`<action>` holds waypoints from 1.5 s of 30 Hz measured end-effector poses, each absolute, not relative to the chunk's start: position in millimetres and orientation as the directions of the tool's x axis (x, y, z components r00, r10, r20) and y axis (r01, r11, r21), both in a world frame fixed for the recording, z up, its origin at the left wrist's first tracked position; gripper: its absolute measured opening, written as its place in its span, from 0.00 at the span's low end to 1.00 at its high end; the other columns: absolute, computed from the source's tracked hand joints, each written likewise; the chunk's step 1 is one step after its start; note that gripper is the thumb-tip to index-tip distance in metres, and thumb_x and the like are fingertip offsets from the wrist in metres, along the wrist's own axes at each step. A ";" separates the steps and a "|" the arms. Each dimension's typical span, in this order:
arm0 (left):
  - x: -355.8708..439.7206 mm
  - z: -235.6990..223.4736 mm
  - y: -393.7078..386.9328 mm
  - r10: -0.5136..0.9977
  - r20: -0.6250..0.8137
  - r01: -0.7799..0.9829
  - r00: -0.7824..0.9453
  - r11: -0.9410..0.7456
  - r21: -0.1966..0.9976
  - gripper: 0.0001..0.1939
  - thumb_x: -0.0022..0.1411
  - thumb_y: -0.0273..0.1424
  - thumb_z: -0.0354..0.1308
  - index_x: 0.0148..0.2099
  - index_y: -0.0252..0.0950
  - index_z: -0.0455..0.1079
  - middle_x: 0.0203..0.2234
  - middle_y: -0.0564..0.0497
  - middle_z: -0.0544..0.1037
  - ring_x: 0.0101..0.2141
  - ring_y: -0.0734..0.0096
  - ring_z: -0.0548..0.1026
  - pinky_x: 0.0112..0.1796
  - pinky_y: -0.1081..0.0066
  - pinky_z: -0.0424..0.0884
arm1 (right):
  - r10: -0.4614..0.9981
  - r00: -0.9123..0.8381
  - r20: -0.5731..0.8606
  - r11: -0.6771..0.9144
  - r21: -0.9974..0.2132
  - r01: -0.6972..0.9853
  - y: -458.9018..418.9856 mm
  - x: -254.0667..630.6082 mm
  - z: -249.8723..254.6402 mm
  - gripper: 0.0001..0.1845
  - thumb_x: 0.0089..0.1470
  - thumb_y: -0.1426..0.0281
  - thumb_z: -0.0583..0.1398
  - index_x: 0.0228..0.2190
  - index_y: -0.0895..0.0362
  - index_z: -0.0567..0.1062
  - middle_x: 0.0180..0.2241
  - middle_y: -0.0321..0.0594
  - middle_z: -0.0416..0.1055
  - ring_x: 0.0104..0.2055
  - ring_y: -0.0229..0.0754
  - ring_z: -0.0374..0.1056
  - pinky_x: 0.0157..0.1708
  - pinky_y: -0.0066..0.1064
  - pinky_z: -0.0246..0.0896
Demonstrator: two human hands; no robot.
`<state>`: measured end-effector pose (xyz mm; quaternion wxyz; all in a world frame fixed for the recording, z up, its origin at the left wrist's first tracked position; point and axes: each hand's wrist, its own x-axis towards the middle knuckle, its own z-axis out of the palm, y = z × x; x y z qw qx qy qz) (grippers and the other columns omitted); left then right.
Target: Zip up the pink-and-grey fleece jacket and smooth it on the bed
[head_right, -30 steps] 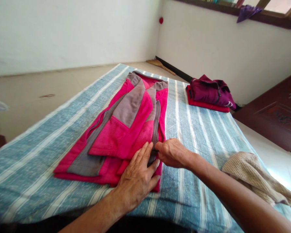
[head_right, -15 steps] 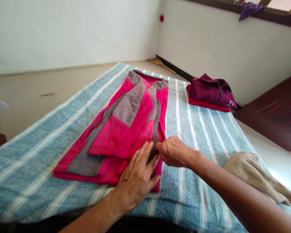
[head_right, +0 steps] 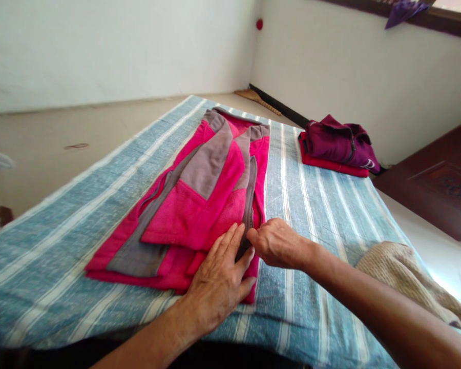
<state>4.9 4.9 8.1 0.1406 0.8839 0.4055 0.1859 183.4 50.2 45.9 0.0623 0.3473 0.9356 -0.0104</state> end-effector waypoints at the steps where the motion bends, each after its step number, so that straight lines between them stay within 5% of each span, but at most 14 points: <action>1: 4.9 8.1 4.8 0.769 0.214 0.666 0.603 -0.633 0.396 0.27 0.58 0.35 0.60 0.59 0.31 0.64 0.63 0.33 0.57 0.64 0.49 0.53 0.60 0.52 0.58 | 0.645 -0.756 -0.107 0.762 0.024 0.647 49.9 184.3 44.7 0.10 0.57 0.78 0.48 0.27 0.60 0.66 0.19 0.36 0.65 0.18 0.33 0.52 0.22 0.32 0.40; 7: 6.1 8.5 4.5 0.766 0.234 0.672 0.599 -0.640 0.372 0.23 0.61 0.34 0.57 0.57 0.31 0.66 0.62 0.33 0.59 0.63 0.49 0.54 0.59 0.52 0.60 | 0.660 -0.751 -0.033 0.751 0.008 0.660 49.5 184.8 40.2 0.11 0.57 0.77 0.47 0.27 0.59 0.65 0.19 0.35 0.62 0.18 0.33 0.51 0.22 0.31 0.41; 12: 4.5 5.6 4.4 0.764 0.231 0.660 0.603 -0.640 0.394 0.26 0.56 0.36 0.63 0.55 0.31 0.68 0.62 0.31 0.58 0.63 0.47 0.53 0.60 0.52 0.57 | 0.737 -0.675 -0.021 0.674 -0.052 0.737 47.2 186.4 38.9 0.11 0.57 0.74 0.48 0.27 0.60 0.68 0.19 0.35 0.63 0.19 0.33 0.53 0.23 0.30 0.42; 20: -1.3 5.8 3.7 0.762 0.279 0.622 0.584 -0.642 0.448 0.24 0.58 0.35 0.62 0.56 0.36 0.67 0.62 0.35 0.59 0.63 0.49 0.54 0.59 0.52 0.59 | 0.877 -0.479 -0.040 0.422 -0.410 0.808 38.9 197.2 42.8 0.10 0.56 0.71 0.52 0.27 0.60 0.71 0.20 0.32 0.62 0.21 0.30 0.55 0.23 0.24 0.47; 28: 0.0 5.3 2.4 0.771 0.310 0.621 0.557 -0.634 0.461 0.27 0.56 0.30 0.62 0.57 0.32 0.65 0.61 0.38 0.61 0.63 0.52 0.55 0.60 0.54 0.59 | 0.903 -0.427 0.039 0.365 -0.593 0.718 33.5 201.1 34.7 0.08 0.55 0.72 0.54 0.31 0.59 0.74 0.21 0.32 0.67 0.21 0.31 0.60 0.23 0.23 0.53; 31: 0.1 4.7 2.6 0.769 0.323 0.623 0.553 -0.638 0.453 0.27 0.56 0.30 0.61 0.58 0.30 0.64 0.61 0.38 0.62 0.63 0.53 0.56 0.60 0.55 0.59 | 0.880 -0.456 0.129 0.450 -0.531 0.718 28.7 201.3 32.8 0.09 0.56 0.74 0.53 0.32 0.60 0.74 0.21 0.33 0.68 0.22 0.31 0.62 0.25 0.24 0.54; 39: -0.1 7.1 3.3 0.764 0.291 0.628 0.576 -0.641 0.440 0.26 0.58 0.32 0.61 0.58 0.32 0.65 0.61 0.37 0.62 0.62 0.52 0.56 0.60 0.54 0.60 | 0.720 -0.651 0.239 0.689 -0.140 0.711 20.7 198.5 29.1 0.16 0.61 0.76 0.49 0.24 0.60 0.70 0.19 0.37 0.63 0.21 0.36 0.56 0.25 0.31 0.49; 45: 0.6 7.3 3.6 0.769 0.259 0.635 0.584 -0.632 0.444 0.26 0.58 0.33 0.61 0.58 0.33 0.65 0.61 0.37 0.62 0.62 0.52 0.56 0.60 0.54 0.59 | 0.740 -0.631 0.232 0.671 -0.182 0.719 22.1 199.1 25.9 0.13 0.59 0.76 0.50 0.27 0.62 0.72 0.20 0.37 0.64 0.22 0.36 0.57 0.25 0.30 0.49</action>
